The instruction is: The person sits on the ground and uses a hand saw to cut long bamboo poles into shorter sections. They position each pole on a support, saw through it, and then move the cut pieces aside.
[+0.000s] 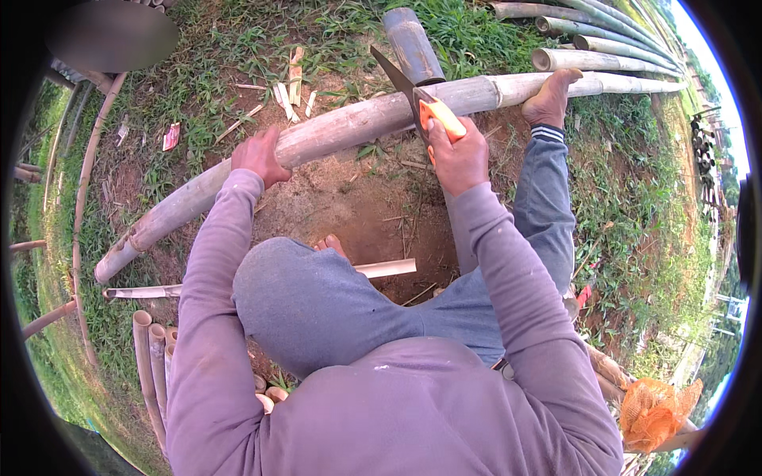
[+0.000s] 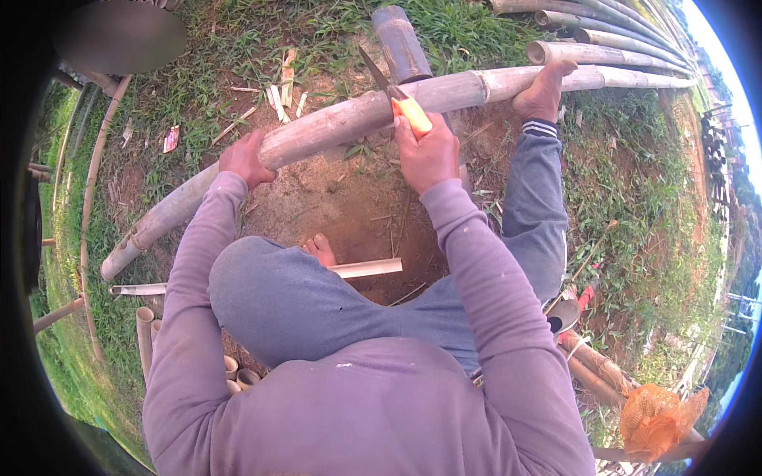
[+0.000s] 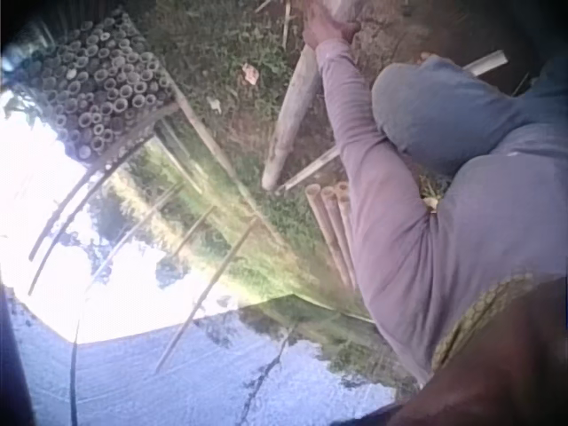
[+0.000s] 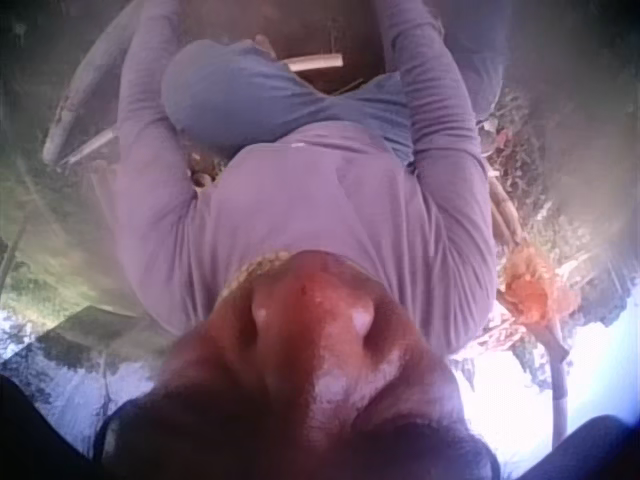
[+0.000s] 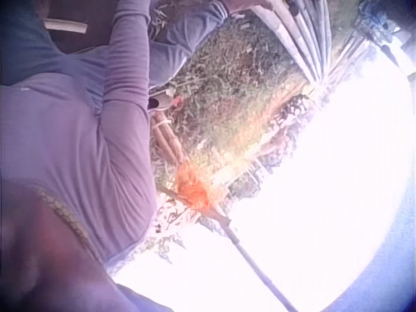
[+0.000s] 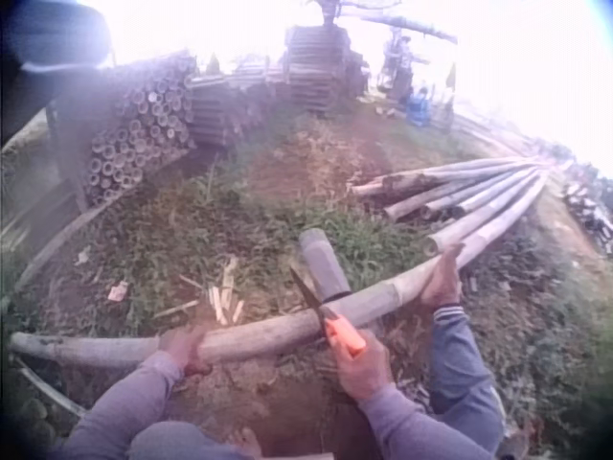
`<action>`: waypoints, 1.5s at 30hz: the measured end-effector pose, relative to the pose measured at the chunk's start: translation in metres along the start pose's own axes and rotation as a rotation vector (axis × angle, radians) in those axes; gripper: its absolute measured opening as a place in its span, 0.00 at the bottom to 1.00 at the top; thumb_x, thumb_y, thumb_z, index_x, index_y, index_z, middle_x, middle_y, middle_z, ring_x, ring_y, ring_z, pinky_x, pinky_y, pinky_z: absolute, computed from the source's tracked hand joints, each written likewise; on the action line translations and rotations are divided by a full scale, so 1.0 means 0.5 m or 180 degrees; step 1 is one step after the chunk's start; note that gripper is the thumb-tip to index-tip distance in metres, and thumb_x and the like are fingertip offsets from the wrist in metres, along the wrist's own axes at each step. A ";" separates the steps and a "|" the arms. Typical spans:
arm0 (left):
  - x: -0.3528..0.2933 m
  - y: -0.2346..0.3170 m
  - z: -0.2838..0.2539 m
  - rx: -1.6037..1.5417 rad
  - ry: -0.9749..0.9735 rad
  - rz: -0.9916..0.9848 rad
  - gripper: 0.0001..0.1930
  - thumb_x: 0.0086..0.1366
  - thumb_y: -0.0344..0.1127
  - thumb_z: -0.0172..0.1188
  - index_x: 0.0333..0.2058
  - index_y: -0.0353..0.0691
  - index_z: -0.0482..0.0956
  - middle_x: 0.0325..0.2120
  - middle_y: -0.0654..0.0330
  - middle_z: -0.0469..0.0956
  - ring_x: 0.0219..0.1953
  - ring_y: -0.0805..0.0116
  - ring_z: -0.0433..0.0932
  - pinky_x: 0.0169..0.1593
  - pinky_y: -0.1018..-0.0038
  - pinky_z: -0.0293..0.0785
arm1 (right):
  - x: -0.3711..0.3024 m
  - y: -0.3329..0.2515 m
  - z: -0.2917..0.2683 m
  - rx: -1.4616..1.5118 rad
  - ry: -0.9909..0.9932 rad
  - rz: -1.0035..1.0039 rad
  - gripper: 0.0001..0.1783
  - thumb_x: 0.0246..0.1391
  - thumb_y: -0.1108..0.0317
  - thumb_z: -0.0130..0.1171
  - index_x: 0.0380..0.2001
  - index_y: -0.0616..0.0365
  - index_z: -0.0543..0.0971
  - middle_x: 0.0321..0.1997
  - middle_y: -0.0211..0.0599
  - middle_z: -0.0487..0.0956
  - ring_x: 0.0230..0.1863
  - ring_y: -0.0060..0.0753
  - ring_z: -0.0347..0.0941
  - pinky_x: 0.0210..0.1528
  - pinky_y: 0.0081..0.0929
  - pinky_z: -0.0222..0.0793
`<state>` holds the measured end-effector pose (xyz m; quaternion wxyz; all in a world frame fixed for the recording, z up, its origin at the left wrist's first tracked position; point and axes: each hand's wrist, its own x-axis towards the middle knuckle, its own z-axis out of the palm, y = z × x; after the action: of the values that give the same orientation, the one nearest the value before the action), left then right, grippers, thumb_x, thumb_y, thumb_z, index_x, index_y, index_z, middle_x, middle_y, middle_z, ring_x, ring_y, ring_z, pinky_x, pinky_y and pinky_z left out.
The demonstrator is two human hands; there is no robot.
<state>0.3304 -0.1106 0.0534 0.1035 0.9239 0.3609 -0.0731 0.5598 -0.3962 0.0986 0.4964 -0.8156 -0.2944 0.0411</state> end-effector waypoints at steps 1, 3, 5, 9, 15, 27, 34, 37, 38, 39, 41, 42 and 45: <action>-0.007 -0.004 0.002 -0.0004 -0.0011 -0.0044 0.42 0.42 0.46 0.81 0.58 0.46 0.74 0.52 0.48 0.83 0.54 0.43 0.83 0.58 0.53 0.81 | -0.018 -0.008 -0.018 0.0132 -0.0115 0.0196 0.14 0.67 0.63 0.70 0.41 0.65 0.82 0.26 0.38 0.82 0.29 0.22 0.78 0.33 0.30 0.74; -0.028 -0.028 0.023 -0.0017 -0.0208 -0.0154 0.43 0.41 0.47 0.81 0.59 0.46 0.74 0.52 0.48 0.82 0.54 0.43 0.83 0.58 0.53 0.81 | -0.144 -0.032 -0.118 0.0335 -0.0285 0.0464 0.12 0.66 0.67 0.70 0.42 0.65 0.81 0.29 0.37 0.84 0.30 0.20 0.79 0.34 0.27 0.75; -0.045 -0.029 0.023 -0.0125 -0.0149 -0.0130 0.41 0.42 0.46 0.82 0.56 0.45 0.75 0.52 0.48 0.83 0.55 0.45 0.82 0.60 0.54 0.79 | -0.266 -0.071 -0.231 0.0445 -0.0307 0.0656 0.10 0.65 0.70 0.70 0.43 0.64 0.81 0.30 0.34 0.84 0.30 0.19 0.78 0.34 0.25 0.75; -0.036 -0.012 0.029 -0.0083 -0.0012 -0.0114 0.43 0.42 0.46 0.82 0.59 0.46 0.75 0.54 0.49 0.82 0.58 0.46 0.81 0.62 0.56 0.78 | -0.237 -0.016 -0.186 0.0357 -0.0134 0.0358 0.10 0.64 0.71 0.71 0.42 0.64 0.81 0.28 0.33 0.83 0.28 0.19 0.77 0.33 0.25 0.74; -0.021 0.002 0.026 -0.0087 -0.0100 -0.0052 0.44 0.43 0.46 0.81 0.61 0.47 0.74 0.55 0.49 0.82 0.55 0.45 0.83 0.60 0.55 0.80 | 0.000 0.026 0.024 0.0101 -0.0017 0.0183 0.14 0.65 0.63 0.71 0.40 0.63 0.81 0.25 0.41 0.82 0.26 0.30 0.79 0.31 0.32 0.74; -0.004 0.004 0.031 -0.0077 -0.0020 -0.0024 0.44 0.40 0.48 0.81 0.59 0.45 0.75 0.54 0.51 0.83 0.57 0.44 0.82 0.59 0.54 0.79 | -0.067 0.059 -0.023 0.0438 0.0050 0.0090 0.13 0.64 0.64 0.72 0.39 0.62 0.81 0.25 0.42 0.84 0.25 0.32 0.81 0.30 0.33 0.75; -0.023 -0.030 0.028 -0.0185 -0.0155 -0.0172 0.43 0.40 0.47 0.81 0.58 0.46 0.75 0.53 0.51 0.83 0.55 0.43 0.82 0.59 0.53 0.79 | -0.297 0.014 -0.193 0.0090 -0.0275 0.0257 0.11 0.63 0.72 0.72 0.42 0.65 0.80 0.29 0.39 0.84 0.27 0.28 0.82 0.31 0.31 0.76; -0.024 -0.022 0.040 -0.0158 -0.0006 -0.0109 0.42 0.40 0.47 0.81 0.57 0.46 0.76 0.53 0.51 0.83 0.54 0.43 0.83 0.58 0.52 0.80 | -0.361 0.025 -0.245 0.0248 -0.0221 0.0272 0.12 0.62 0.72 0.72 0.43 0.65 0.80 0.30 0.39 0.85 0.28 0.28 0.82 0.32 0.31 0.77; -0.022 -0.019 0.039 -0.0102 0.0040 -0.0069 0.42 0.40 0.47 0.81 0.58 0.46 0.76 0.53 0.51 0.83 0.54 0.43 0.83 0.58 0.52 0.80 | -0.327 0.043 -0.205 0.0272 -0.0168 0.0243 0.12 0.62 0.71 0.73 0.43 0.65 0.80 0.30 0.39 0.85 0.28 0.28 0.82 0.32 0.31 0.77; -0.026 -0.020 0.040 -0.0048 0.0004 -0.0124 0.43 0.40 0.47 0.80 0.58 0.47 0.76 0.53 0.51 0.83 0.54 0.43 0.83 0.57 0.52 0.80 | -0.279 0.062 -0.152 0.0307 -0.0110 0.0209 0.12 0.62 0.71 0.73 0.43 0.65 0.81 0.31 0.39 0.86 0.28 0.28 0.83 0.32 0.31 0.77; -0.013 0.001 0.037 0.0054 0.0004 -0.0100 0.44 0.41 0.46 0.80 0.60 0.48 0.76 0.54 0.52 0.83 0.55 0.43 0.83 0.57 0.52 0.80 | -0.086 0.086 -0.007 0.0599 -0.0008 0.0149 0.14 0.64 0.65 0.72 0.43 0.63 0.81 0.28 0.42 0.85 0.27 0.30 0.83 0.31 0.32 0.76; -0.005 0.008 0.030 0.0005 0.0023 -0.0035 0.44 0.41 0.47 0.80 0.60 0.47 0.76 0.53 0.51 0.83 0.54 0.44 0.83 0.57 0.53 0.80 | -0.003 0.053 0.033 0.0188 0.0047 0.0081 0.15 0.65 0.61 0.72 0.41 0.63 0.82 0.26 0.43 0.83 0.26 0.32 0.81 0.31 0.34 0.75; -0.014 -0.010 0.036 -0.0098 0.0046 -0.0036 0.43 0.42 0.48 0.81 0.58 0.45 0.75 0.51 0.50 0.84 0.53 0.45 0.84 0.57 0.54 0.81 | -0.007 0.018 0.040 0.0092 0.0154 0.0082 0.16 0.65 0.59 0.71 0.39 0.63 0.82 0.25 0.44 0.83 0.25 0.35 0.80 0.31 0.35 0.75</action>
<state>0.3206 -0.1160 0.0367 0.1147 0.9207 0.3680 -0.0615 0.5538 -0.3854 0.0805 0.5146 -0.8128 -0.2712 0.0320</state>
